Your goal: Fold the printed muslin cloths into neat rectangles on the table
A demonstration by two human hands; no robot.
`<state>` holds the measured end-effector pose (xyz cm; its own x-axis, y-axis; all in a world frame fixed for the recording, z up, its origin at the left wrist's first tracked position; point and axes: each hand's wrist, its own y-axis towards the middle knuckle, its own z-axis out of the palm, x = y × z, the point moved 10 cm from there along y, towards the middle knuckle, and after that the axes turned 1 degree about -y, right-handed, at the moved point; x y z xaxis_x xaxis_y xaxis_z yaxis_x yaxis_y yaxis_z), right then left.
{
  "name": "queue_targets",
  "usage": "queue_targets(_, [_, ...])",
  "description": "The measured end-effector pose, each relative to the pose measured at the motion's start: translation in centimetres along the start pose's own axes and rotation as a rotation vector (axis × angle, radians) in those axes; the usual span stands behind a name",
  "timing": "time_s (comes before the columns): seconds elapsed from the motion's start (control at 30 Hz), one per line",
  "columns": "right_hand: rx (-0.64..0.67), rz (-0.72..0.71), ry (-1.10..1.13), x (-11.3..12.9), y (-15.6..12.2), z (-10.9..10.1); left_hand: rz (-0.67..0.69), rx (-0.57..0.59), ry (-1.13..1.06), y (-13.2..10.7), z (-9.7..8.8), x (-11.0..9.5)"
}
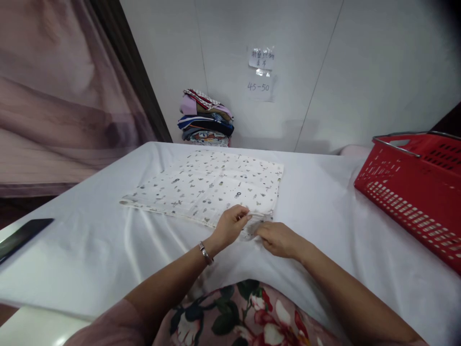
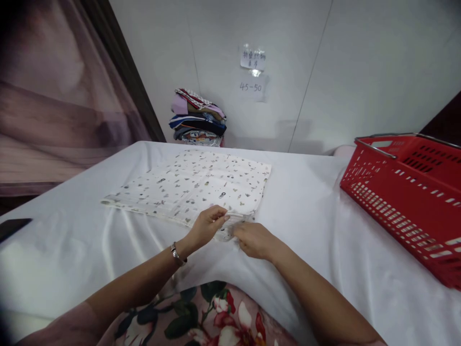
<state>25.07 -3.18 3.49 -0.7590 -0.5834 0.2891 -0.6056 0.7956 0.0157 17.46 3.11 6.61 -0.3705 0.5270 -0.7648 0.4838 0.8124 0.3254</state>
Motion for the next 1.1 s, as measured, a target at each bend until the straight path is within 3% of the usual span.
queue_targets(0.13, [-0.13,0.03,0.149,-0.8,-0.5,-2.4,-0.074,0.053,-0.059,-0.3,0.4,0.5])
queue_targets(0.3, [-0.316,0.024,0.251,-0.9,-1.2,-5.0,-0.03,0.108,0.015,-0.5,0.7,-1.1])
queue_targets(0.5, [-0.513,-0.035,0.234,-0.6,-1.7,-6.3,0.016,0.128,0.056,-0.5,0.8,-2.1])
queue_targets(0.8, [-0.632,-0.075,0.202,-0.5,-2.2,-6.9,0.17,0.191,0.173,-1.2,1.3,-4.5])
queue_targets(0.97, [-0.577,0.062,0.189,-1.8,-2.2,-6.8,0.177,0.127,0.27,-0.3,0.8,-3.9])
queue_targets(1.1, [-0.206,0.094,0.22,-1.7,-1.0,-3.6,0.126,0.069,0.282,0.7,-0.6,-3.4])
